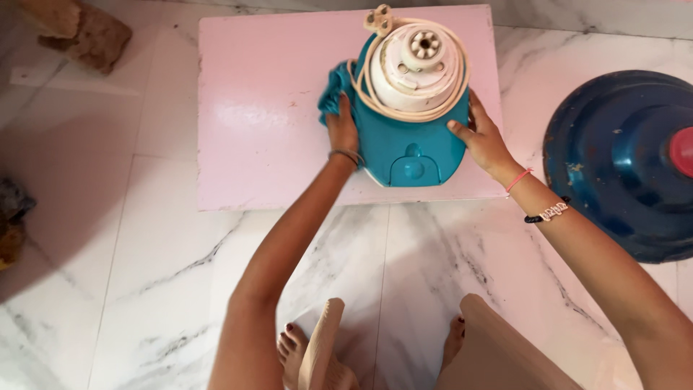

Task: The person uses a blue cloth to wipe the surface of a teal and white electric iron placed on a pink board, then wipes the base of a blue floor fan. The iron's cord is wrapped around the iron during the process.

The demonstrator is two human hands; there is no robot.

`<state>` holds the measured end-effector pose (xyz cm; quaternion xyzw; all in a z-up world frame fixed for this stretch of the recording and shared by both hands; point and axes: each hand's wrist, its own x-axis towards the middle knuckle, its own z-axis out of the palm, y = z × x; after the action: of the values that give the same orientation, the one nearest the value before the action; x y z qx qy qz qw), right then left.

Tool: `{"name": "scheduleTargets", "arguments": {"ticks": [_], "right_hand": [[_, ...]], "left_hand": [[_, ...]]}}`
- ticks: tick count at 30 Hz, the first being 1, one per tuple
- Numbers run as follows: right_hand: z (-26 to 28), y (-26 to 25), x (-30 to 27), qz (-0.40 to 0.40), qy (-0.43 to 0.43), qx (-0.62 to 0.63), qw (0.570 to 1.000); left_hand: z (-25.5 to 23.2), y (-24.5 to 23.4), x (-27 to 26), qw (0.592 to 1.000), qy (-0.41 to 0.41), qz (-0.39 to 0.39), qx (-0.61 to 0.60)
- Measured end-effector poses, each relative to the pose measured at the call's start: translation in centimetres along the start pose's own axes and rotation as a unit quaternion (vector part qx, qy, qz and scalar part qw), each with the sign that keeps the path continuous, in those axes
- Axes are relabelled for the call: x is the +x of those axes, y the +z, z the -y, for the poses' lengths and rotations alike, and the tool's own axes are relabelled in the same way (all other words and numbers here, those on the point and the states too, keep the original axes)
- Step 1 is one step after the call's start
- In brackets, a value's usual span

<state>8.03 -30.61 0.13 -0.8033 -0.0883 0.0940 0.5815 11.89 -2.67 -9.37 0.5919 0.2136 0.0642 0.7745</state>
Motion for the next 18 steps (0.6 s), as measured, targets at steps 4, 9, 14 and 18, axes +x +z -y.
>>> {"name": "scheduleTargets", "arguments": {"ticks": [4,9,14,18], "right_hand": [[-1.5,3.0,-0.5,-0.083,0.004,0.067,0.994],[-3.7,6.3,-0.5,-0.225,0.081,0.093,0.967],[-3.9,10.8,-2.2,-0.249,0.032,0.027,0.968],[1.4,13.1,-3.2,-0.181,0.234,0.157,0.942]], "left_hand": [[2.3,-1.8,-4.5,0.995,0.005,-0.055,0.077],[4.6,-2.7,-9.2,0.988,0.029,-0.063,0.138],[0.4,-4.2,-4.4,0.983,-0.059,-0.097,0.143],[-2.7,-6.4,-1.0,0.978,-0.025,-0.099,0.181]]}}
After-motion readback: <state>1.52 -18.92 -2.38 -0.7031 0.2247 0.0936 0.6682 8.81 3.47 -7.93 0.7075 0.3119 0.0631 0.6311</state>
